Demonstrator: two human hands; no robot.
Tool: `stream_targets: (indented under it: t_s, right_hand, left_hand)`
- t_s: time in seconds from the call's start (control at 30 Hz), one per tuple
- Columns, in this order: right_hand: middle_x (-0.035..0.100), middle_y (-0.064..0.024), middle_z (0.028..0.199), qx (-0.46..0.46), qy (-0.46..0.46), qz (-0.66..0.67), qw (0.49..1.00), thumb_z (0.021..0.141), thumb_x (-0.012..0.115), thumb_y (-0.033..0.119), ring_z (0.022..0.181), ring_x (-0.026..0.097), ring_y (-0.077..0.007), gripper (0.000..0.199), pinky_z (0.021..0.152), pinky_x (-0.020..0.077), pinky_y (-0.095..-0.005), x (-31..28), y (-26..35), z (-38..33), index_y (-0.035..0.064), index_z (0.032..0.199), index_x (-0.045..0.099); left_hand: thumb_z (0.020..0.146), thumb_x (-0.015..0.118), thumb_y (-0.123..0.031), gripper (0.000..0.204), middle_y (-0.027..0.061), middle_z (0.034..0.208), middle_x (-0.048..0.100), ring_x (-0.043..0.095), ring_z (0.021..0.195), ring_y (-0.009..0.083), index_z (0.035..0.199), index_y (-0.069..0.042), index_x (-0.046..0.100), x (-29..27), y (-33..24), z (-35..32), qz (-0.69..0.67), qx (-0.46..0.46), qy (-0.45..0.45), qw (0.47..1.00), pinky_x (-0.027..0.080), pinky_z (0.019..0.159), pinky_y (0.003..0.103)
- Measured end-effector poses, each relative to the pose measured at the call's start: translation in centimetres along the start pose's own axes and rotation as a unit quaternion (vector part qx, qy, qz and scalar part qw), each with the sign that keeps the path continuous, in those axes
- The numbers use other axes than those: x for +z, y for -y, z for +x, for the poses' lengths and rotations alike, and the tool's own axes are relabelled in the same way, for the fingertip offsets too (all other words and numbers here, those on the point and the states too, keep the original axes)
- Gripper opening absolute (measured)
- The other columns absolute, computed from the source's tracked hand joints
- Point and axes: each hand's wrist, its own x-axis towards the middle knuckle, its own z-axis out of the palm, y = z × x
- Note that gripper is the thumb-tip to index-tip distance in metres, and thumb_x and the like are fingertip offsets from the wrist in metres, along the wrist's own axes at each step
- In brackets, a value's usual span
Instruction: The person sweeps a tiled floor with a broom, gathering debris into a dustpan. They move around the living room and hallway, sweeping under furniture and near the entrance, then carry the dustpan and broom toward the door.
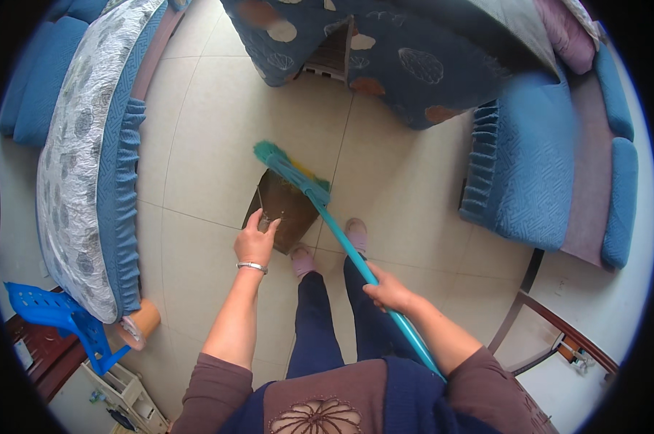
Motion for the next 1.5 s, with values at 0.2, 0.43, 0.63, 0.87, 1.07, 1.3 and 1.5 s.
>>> stream_targets:
  t_s: [0.2,0.43,0.63,0.87,1.07,1.3,1.5]
  right_hand:
    - [0.057,-0.0114,0.069,-0.053,-0.16,-0.181,0.969,0.082,0.052,0.016,0.05,0.052,-0.0164,0.065,0.044,0.0457,-0.0311,-4.1,4.9,0.8,0.0082,0.14,0.025]
    - [0.058,-0.0101,0.07,-0.167,-0.306,-0.208,0.914,0.077,0.052,0.012,0.05,0.053,-0.0164,0.055,0.045,0.0445,-0.0312,-12.6,15.0,6.1,0.0017,0.129,0.038]
    - [0.061,-0.0158,0.076,-0.24,-0.396,-0.304,0.832,0.075,0.056,0.016,0.057,0.059,-0.024,0.048,0.055,0.0478,-0.0362,-20.7,19.8,11.1,0.0055,0.122,0.048]
    - [0.061,-0.0204,0.09,-0.249,-0.392,-0.299,0.834,0.079,0.055,0.021,0.083,0.06,-0.0345,0.045,0.073,0.0482,-0.0386,-20.6,17.9,14.6,0.0076,0.122,0.048]
    - [0.056,-0.0088,0.068,-0.207,-0.326,-0.199,0.901,0.08,0.057,0.018,0.047,0.051,-0.0161,0.049,0.045,0.0429,-0.0299,-21.5,10.8,10.1,0.007,0.127,0.046]
    - [0.052,-0.0042,0.062,-0.207,-0.315,-0.196,0.905,0.081,0.056,0.016,0.043,0.047,-0.0115,0.052,0.04,0.0393,-0.0274,-23.6,5.7,4.7,0.0009,0.129,0.043]
    - [0.052,-0.0044,0.061,-0.243,-0.29,-0.096,0.921,0.081,0.055,0.016,0.043,0.048,-0.0122,0.04,0.04,0.0398,-0.0274,-21.3,9.5,7.8,-0.0006,0.118,0.049]
  left_hand:
    - [0.075,0.066,-0.045,0.053,0.0139,0.088,0.066,0.062,0.077,0.0343,0.117,-0.014,0.054,0.0,-2.7,2.2,-0.048,0.046,-0.029,0.997,0.049,0.066,0.041]
    - [0.076,0.067,-0.03,0.066,0.0162,0.13,0.036,0.037,0.117,0.0341,0.133,-0.01,0.038,-1.4,-9.6,-1.0,-0.009,0.272,-0.15,0.951,0.031,0.097,0.047]
    - [0.083,0.063,-0.028,0.063,0.015,0.114,0.055,0.056,0.103,0.0239,0.135,-0.007,0.034,0.9,-14.6,-11.4,-0.424,0.18,0.367,0.808,0.046,0.088,0.035]
    - [0.083,0.064,-0.031,0.091,0.0254,0.121,0.05,0.052,0.112,0.0329,0.142,-0.005,0.0,6.4,-18.2,-19.0,-0.441,0.089,0.617,0.646,0.044,0.092,0.036]
    - [0.085,0.059,-0.039,0.079,0.0246,0.119,0.053,0.054,0.111,0.0313,0.141,-0.006,0.014,10.1,-17.2,-20.1,-0.391,0.166,0.648,0.632,0.043,0.092,0.035]
    - [0.088,0.054,-0.039,0.07,0.0226,0.118,0.054,0.055,0.109,0.0302,0.139,-0.005,0.021,10.9,-16.1,-21.0,-0.383,0.214,0.67,0.598,0.044,0.091,0.035]
    - [0.088,0.055,-0.039,0.073,0.0229,0.122,0.05,0.054,0.111,0.03,0.141,-0.008,0.016,10.9,-15.7,-21.1,-0.4,0.18,0.641,0.63,0.044,0.09,0.035]
